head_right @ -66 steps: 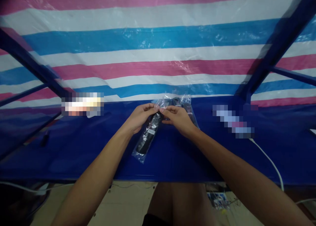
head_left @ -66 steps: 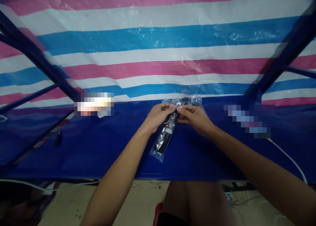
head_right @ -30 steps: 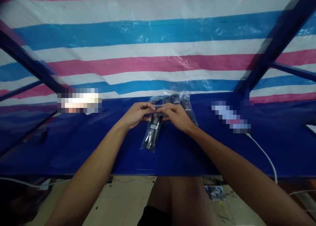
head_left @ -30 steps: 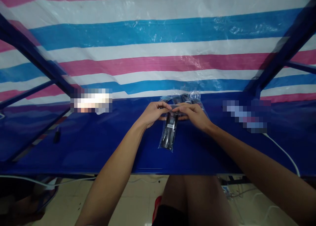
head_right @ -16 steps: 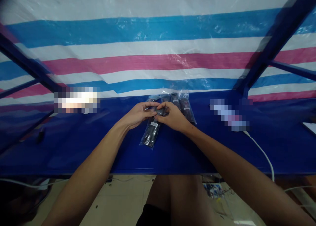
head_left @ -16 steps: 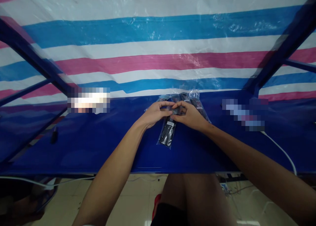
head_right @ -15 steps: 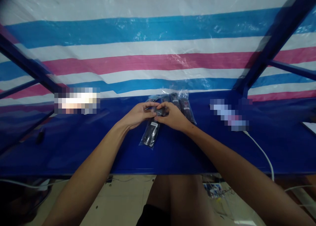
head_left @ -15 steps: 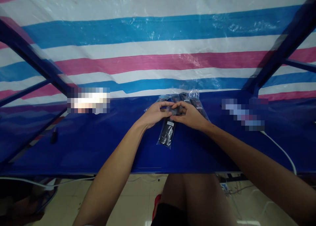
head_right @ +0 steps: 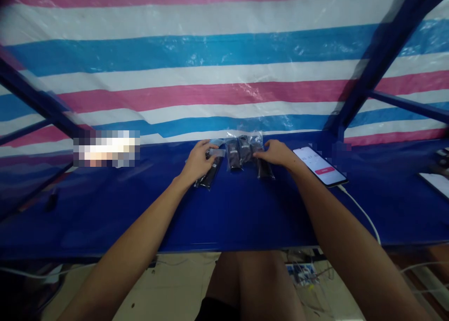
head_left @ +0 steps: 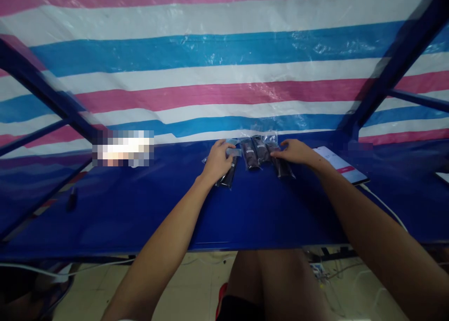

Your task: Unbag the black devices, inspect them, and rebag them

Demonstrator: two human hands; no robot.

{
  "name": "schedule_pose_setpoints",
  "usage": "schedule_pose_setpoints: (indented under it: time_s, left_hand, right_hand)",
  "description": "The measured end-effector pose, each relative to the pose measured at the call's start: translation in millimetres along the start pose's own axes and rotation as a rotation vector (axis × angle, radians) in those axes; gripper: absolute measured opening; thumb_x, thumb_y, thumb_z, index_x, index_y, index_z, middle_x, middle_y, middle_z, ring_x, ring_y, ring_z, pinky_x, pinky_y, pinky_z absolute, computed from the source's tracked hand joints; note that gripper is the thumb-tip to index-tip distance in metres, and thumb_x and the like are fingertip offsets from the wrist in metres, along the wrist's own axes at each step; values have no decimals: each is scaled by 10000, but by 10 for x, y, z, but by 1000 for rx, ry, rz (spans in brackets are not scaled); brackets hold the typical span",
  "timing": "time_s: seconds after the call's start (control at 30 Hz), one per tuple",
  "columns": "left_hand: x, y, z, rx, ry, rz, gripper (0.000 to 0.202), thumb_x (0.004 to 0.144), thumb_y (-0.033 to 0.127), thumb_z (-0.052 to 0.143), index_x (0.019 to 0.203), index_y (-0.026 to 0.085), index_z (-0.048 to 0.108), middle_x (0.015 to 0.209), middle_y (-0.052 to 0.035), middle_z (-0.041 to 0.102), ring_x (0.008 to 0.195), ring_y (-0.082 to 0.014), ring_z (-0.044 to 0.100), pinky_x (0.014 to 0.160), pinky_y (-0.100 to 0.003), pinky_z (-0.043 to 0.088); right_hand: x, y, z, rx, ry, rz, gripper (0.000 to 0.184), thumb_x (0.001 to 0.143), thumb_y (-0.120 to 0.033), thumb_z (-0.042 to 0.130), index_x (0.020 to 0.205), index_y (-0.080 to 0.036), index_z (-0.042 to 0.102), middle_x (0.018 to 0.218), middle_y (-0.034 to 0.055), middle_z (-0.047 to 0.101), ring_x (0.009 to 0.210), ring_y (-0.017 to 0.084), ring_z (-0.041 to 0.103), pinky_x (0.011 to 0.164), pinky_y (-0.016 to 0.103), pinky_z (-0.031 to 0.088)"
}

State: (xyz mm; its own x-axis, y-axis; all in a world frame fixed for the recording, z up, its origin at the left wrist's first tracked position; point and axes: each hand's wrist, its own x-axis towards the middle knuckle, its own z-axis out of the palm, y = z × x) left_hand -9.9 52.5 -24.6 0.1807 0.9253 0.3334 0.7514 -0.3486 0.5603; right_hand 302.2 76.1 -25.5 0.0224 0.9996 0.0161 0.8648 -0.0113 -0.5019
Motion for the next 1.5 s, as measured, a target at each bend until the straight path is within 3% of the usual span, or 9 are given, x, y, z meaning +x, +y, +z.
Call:
schedule_pose_setpoints:
  time_s: [0.13, 0.23, 0.33, 0.5, 0.63, 0.73, 0.87, 1.17, 1.5]
  left_hand:
    - [-110, 81, -144, 122, -75, 55, 317, 1017, 345, 687, 1299, 213, 745, 1520, -158, 631, 1500, -395, 531, 1241, -625, 470]
    - [-226, 145, -247, 219, -255, 84, 667, 864, 532, 855, 1439, 238, 684, 1605, -175, 565, 1489, -472, 507, 1205, -683, 475]
    - [-278, 143, -273, 292, -383, 148, 646, 909, 438, 804, 1505, 249, 643, 1612, -156, 588, 1511, -454, 505, 1224, -674, 458]
    - [-232, 95, -239, 370, -264, 143, 497, 994, 191, 644, 1487, 240, 669, 1691, -130, 545, 1591, -452, 421, 1234, -710, 425]
    - [-253, 273, -189, 87, -43, 165, 511, 1040, 402, 702, 1508, 208, 636, 1646, -165, 587, 1555, -371, 515, 1290, -605, 418]
    - [-314, 467, -158, -151, -94, 196, 827, 892, 484, 875, 1600, 229, 533, 1619, -170, 613, 1452, -369, 628, 1217, -558, 514]
    - [-337, 524, -176, -134, -159, 218, 705, 926, 250, 776, 1588, 223, 537, 1478, -149, 717, 1329, -349, 715, 1118, -528, 583]
    - [-283, 295, -306, 131, -229, 301, 691, 942, 192, 701, 1607, 225, 520, 1596, -144, 643, 1424, -365, 657, 1181, -545, 551]
    - [-302, 261, -313, 158, -267, 261, 759, 927, 330, 744, 1642, 238, 507, 1573, -143, 663, 1383, -378, 680, 1131, -540, 579]
  right_hand:
    - [-106, -128, -65, -99, -235, -61, 467, 879, -602, 774, 626, -220, 681, 644, 75, 664, 715, 294, 709, 673, 395, 525]
    - [-179, -187, -99, -27, -277, -72, 439, 858, -520, 792, 565, -227, 649, 580, 49, 611, 631, 236, 639, 587, 354, 463]
    - [-211, -187, -146, 69, -279, -32, 424, 856, -475, 782, 556, -213, 636, 615, 61, 639, 600, 205, 594, 527, 331, 402]
    - [-236, -200, -198, 589, -240, -19, 325, 854, -418, 822, 711, -226, 603, 582, -5, 537, 502, 124, 435, 460, 281, 285]
    - [-367, -442, 12, 872, -248, -157, 435, 836, -553, 887, 776, -233, 598, 575, -29, 532, 483, 114, 459, 448, 260, 326]
    - [-509, -683, 234, 908, -338, -263, 474, 831, -638, 887, 925, -222, 682, 626, -7, 652, 513, 147, 590, 472, 263, 429]
    - [-611, -825, 318, 927, -455, -291, 486, 856, -654, 870, 935, -197, 722, 847, 87, 798, 742, 205, 762, 547, 257, 553]
    - [-472, -659, -30, 1011, -52, -14, 337, 988, -528, 775, 970, -193, 743, 1084, 137, 811, 823, 191, 763, 511, 231, 555]
    - [-354, -519, 15, 897, -43, -39, 161, 881, -353, 798, 888, -194, 780, 931, 124, 798, 860, 220, 764, 590, 287, 612]
